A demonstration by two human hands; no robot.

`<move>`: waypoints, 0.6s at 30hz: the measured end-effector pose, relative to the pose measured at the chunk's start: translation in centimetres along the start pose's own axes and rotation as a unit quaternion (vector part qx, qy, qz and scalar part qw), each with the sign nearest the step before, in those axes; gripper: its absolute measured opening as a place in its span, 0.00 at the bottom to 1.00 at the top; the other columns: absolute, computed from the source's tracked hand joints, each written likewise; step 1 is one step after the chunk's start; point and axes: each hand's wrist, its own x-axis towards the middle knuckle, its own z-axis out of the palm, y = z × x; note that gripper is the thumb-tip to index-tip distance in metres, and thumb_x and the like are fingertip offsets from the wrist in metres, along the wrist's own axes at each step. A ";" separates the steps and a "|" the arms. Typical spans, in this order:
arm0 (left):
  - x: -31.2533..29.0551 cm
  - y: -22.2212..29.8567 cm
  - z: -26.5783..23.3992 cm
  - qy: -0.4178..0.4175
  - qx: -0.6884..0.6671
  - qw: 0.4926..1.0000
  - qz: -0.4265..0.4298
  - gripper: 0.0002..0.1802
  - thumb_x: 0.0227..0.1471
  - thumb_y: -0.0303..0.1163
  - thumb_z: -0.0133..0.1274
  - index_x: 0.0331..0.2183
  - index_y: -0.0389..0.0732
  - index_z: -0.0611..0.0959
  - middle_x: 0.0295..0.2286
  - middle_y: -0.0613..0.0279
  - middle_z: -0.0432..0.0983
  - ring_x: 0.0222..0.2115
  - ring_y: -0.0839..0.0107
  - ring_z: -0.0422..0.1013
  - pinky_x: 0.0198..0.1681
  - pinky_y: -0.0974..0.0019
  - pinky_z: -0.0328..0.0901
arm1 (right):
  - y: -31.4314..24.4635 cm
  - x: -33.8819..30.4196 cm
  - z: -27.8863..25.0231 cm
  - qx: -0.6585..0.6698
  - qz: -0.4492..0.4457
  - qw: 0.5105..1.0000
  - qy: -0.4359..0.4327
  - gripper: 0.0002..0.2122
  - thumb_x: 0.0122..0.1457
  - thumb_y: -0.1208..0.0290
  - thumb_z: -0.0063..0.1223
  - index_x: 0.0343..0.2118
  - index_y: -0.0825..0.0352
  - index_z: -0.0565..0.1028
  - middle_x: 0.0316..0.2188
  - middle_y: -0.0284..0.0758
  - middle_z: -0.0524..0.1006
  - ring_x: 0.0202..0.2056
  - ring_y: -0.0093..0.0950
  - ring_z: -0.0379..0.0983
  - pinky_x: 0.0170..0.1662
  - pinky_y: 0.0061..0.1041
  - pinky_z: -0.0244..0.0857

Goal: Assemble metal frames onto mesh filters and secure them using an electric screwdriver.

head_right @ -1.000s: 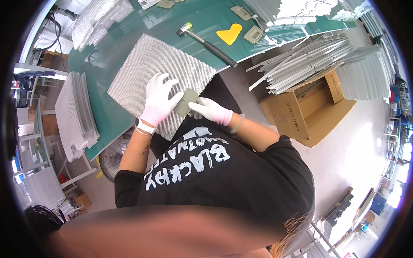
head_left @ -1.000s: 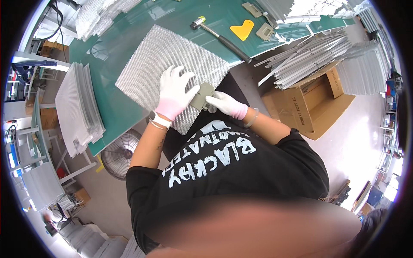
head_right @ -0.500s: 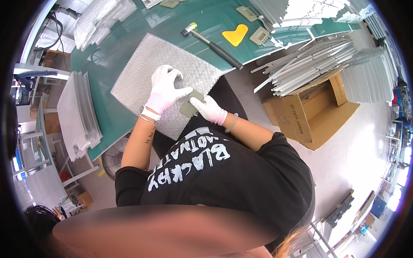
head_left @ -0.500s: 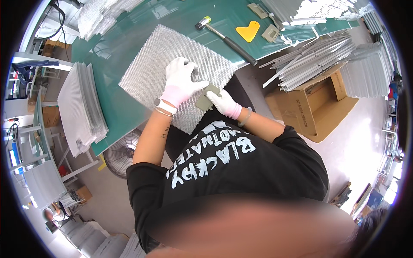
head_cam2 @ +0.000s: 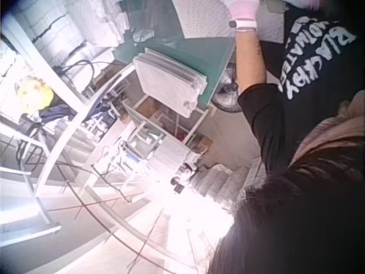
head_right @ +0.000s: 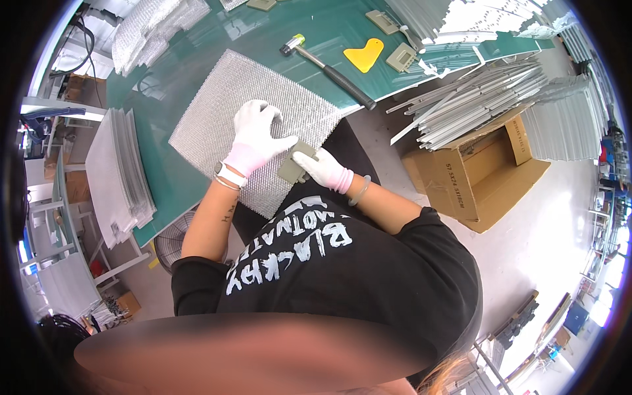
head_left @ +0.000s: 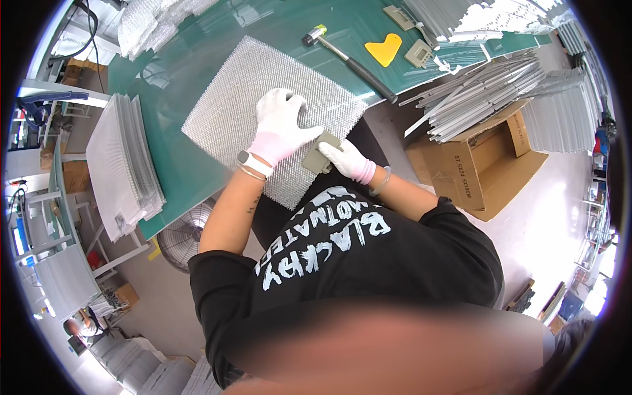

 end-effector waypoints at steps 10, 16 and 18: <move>-2.2 0.6 1.6 0.029 0.022 0.997 0.069 0.23 0.46 0.41 0.58 0.43 0.41 0.75 0.43 0.50 0.65 0.54 0.48 0.56 0.62 0.42 0.46 | 0.3 0.6 2.1 0.180 -0.043 0.966 0.180 0.08 0.65 0.67 0.49 0.37 0.66 0.77 0.29 0.25 0.75 0.30 0.14 0.70 0.33 0.19 0.66; -2.0 0.1 1.7 0.011 0.049 0.996 0.069 0.22 0.47 0.40 0.57 0.43 0.42 0.75 0.44 0.50 0.65 0.55 0.48 0.56 0.63 0.42 0.45 | -3.4 0.6 2.4 0.063 0.054 0.993 0.087 0.15 0.66 0.56 0.44 0.36 0.65 0.75 0.22 0.29 0.74 0.22 0.17 0.70 0.27 0.19 0.66; -1.1 -1.2 1.1 -0.015 0.013 0.995 0.096 0.20 0.47 0.40 0.57 0.42 0.42 0.76 0.44 0.51 0.66 0.55 0.49 0.57 0.63 0.43 0.46 | -5.0 0.3 2.8 -0.024 0.183 0.983 0.011 0.24 0.64 0.44 0.41 0.34 0.65 0.75 0.18 0.34 0.75 0.15 0.21 0.69 0.20 0.19 0.64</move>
